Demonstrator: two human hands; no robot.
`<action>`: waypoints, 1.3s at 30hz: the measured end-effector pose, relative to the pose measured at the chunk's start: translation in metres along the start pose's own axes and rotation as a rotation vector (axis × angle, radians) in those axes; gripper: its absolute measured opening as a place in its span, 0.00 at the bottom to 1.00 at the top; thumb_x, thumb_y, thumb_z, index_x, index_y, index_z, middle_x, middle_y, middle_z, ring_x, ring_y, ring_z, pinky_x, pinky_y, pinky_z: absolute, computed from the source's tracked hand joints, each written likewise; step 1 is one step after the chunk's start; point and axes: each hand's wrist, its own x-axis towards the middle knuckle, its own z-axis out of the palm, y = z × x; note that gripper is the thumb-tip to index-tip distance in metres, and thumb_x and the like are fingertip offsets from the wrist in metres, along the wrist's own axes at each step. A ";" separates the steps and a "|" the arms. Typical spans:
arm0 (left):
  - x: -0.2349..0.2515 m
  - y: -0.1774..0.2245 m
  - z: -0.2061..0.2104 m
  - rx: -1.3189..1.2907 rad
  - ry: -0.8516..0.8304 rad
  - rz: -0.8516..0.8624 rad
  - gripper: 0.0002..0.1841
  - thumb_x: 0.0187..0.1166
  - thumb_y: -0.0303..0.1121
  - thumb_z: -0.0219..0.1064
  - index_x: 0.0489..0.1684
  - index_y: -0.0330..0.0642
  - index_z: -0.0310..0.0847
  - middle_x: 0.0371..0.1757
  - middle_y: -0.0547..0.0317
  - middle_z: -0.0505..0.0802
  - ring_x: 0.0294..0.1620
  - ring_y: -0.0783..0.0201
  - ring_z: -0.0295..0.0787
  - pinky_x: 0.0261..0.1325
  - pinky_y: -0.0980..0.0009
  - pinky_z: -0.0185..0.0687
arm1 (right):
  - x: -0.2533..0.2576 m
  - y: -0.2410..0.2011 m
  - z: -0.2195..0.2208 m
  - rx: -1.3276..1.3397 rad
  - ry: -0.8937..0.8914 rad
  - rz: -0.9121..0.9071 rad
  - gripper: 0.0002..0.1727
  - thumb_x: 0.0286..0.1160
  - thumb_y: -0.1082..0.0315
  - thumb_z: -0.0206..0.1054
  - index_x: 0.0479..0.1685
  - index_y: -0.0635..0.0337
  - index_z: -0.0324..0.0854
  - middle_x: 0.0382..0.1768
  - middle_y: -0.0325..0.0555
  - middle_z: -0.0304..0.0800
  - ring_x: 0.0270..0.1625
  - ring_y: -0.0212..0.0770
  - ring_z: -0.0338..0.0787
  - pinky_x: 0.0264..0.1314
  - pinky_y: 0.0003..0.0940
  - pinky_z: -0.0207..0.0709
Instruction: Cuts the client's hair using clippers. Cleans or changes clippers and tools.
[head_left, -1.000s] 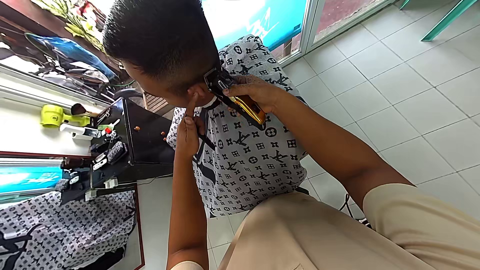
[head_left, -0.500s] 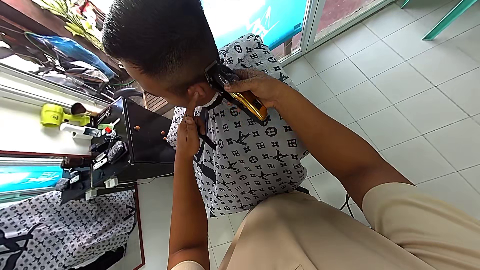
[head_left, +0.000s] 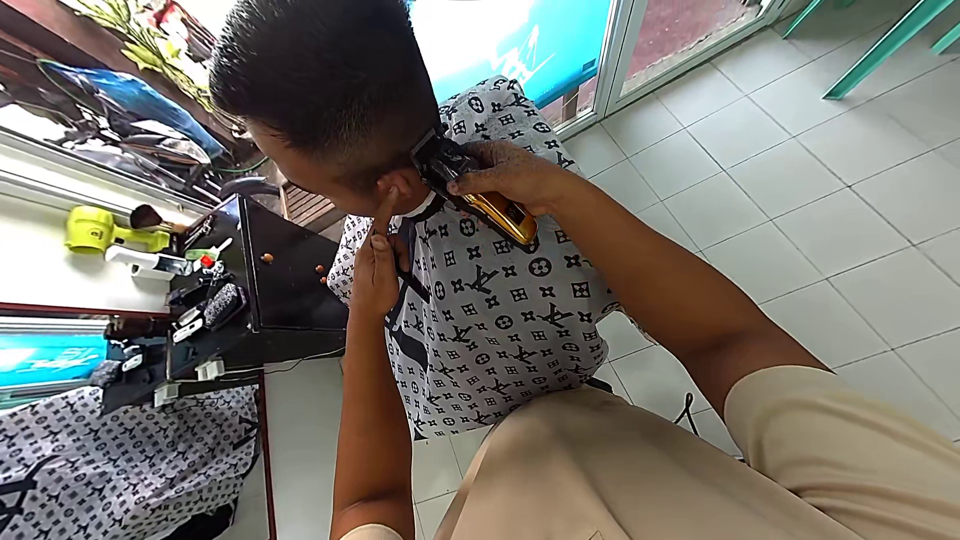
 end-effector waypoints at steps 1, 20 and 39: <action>0.001 0.000 0.000 -0.003 -0.004 0.008 0.45 0.88 0.68 0.30 0.91 0.41 0.58 0.22 0.73 0.80 0.19 0.78 0.74 0.29 0.80 0.76 | 0.001 -0.001 -0.002 0.024 -0.018 -0.012 0.19 0.80 0.69 0.67 0.66 0.63 0.72 0.41 0.48 0.88 0.33 0.39 0.92 0.34 0.32 0.91; -0.002 -0.001 -0.001 0.022 -0.003 0.009 0.46 0.87 0.69 0.29 0.91 0.41 0.59 0.22 0.74 0.80 0.20 0.79 0.74 0.29 0.81 0.76 | -0.001 -0.011 0.005 0.020 0.028 -0.099 0.18 0.76 0.73 0.71 0.61 0.64 0.74 0.40 0.47 0.89 0.36 0.38 0.93 0.39 0.32 0.91; 0.000 -0.001 0.002 -0.067 -0.016 0.039 0.46 0.86 0.70 0.32 0.91 0.39 0.57 0.21 0.74 0.80 0.19 0.78 0.72 0.28 0.81 0.75 | -0.001 -0.009 0.023 0.027 0.056 -0.176 0.23 0.73 0.72 0.75 0.63 0.67 0.73 0.42 0.50 0.89 0.38 0.41 0.94 0.40 0.35 0.93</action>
